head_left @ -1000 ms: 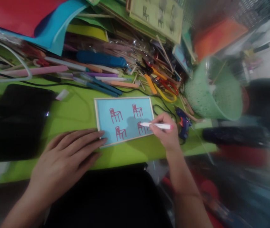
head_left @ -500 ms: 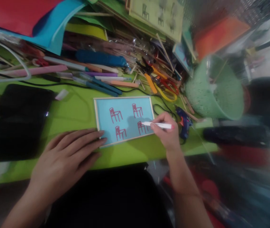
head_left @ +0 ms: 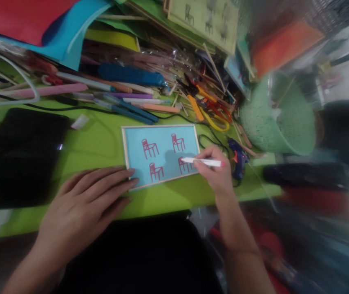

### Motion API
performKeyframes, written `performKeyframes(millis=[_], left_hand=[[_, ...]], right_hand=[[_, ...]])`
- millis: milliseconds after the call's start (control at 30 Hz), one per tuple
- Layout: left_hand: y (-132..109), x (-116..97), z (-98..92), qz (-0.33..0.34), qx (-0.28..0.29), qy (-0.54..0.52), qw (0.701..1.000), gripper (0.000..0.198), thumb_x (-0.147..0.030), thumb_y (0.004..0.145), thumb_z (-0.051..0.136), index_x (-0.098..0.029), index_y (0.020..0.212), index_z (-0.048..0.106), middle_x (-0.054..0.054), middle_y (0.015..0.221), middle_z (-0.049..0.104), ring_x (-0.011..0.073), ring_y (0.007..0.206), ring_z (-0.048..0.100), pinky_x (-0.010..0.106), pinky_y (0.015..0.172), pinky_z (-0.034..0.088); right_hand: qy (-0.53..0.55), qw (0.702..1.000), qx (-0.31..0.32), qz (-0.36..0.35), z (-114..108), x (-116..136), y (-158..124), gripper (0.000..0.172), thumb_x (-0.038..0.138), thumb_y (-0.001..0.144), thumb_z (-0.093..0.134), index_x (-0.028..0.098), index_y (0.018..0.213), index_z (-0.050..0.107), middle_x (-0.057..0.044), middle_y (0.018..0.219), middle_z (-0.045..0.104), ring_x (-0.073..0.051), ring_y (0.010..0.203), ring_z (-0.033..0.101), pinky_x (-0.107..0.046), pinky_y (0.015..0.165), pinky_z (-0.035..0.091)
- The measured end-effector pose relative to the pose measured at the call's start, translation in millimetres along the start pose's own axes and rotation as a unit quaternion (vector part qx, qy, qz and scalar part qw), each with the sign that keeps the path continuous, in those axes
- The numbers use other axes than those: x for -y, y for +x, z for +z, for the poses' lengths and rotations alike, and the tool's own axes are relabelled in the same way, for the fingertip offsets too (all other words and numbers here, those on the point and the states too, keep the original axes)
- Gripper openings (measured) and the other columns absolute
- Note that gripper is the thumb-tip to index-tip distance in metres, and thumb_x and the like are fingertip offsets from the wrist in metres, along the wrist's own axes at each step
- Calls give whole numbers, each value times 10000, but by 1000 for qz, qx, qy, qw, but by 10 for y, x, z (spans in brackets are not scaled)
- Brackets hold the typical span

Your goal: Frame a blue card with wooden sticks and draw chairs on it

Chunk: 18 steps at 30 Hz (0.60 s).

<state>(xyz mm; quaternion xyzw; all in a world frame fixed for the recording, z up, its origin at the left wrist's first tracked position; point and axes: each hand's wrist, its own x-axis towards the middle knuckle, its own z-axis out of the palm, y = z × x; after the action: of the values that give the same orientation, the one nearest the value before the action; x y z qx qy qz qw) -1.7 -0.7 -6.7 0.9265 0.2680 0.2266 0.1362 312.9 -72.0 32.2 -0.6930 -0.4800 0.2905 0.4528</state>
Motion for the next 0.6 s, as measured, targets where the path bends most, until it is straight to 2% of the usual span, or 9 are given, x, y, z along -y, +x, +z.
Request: performKeyframes(millis=[367, 600], left_hand=[[-1, -3, -10, 18, 3, 16, 1000, 323, -264, 1059, 574, -257, 1365, 678, 63, 1371, 764, 312, 1214, 698, 469, 964, 465], [-14, -3, -18, -3, 10, 8, 1000, 341, -279, 1065, 560, -301, 1389, 665, 31, 1378, 762, 307, 1227, 705, 476, 967, 489]], right_hand=[[-8, 1000, -12, -3, -1, -19, -8, 112, 274, 822, 741, 247, 802, 635, 57, 671, 612, -119, 582, 528, -255, 520, 400], [-14, 1000, -17, 0, -17, -56, -11, 121, 288, 833, 741, 248, 805, 631, 58, 658, 590, -121, 580, 512, -260, 522, 399]])
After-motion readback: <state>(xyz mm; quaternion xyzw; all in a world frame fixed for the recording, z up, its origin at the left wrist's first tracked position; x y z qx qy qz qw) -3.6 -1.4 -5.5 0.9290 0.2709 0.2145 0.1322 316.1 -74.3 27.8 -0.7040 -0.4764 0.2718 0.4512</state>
